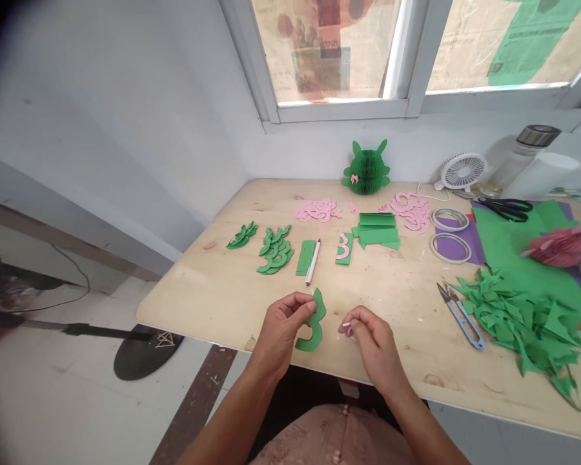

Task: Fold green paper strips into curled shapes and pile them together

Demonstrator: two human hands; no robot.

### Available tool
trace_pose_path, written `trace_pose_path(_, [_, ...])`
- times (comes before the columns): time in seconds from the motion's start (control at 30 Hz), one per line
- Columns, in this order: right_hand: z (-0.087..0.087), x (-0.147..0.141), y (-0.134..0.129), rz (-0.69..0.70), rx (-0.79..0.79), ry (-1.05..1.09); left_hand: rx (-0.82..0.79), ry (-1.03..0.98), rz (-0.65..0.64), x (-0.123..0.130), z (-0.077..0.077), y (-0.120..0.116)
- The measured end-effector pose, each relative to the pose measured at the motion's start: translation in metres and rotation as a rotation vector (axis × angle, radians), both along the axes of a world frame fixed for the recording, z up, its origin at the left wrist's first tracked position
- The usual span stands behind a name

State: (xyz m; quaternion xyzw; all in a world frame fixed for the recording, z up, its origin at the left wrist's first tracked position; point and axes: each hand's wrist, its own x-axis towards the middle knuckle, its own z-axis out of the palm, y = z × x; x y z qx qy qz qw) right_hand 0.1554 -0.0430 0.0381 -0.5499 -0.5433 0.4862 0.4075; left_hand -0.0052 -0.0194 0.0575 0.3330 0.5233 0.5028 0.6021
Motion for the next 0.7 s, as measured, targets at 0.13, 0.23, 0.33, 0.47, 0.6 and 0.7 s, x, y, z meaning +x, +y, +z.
trace_pose_path(0.13, [-0.004, 0.009, -0.003, 0.018, 0.049, -0.144, -0.001, 0.009, 0.041, -0.005, 0.001, 0.002])
trace_pose_path(0.23, [-0.010, 0.017, -0.003, -0.002, 0.071, -0.309, 0.001, 0.007, 0.057, -0.008, 0.003, 0.002])
trace_pose_path(0.33, [-0.016, 0.023, 0.000, -0.079, 0.170, -0.420, 0.011, -0.002, 0.060, -0.008, 0.005, 0.002])
trace_pose_path(0.47, [-0.013, 0.015, 0.003, -0.136, 0.204, -0.341, 0.012, -0.026, 0.053, -0.006, 0.005, 0.001])
trace_pose_path(0.6, [-0.001, -0.006, 0.003, 0.062, 0.003, -0.059, 0.020, -0.028, 0.027, -0.003, 0.005, 0.001])
trace_pose_path(0.7, [0.006, -0.022, 0.005, 0.134, -0.078, 0.090, 0.027, -0.026, 0.012, -0.003, 0.005, 0.001])
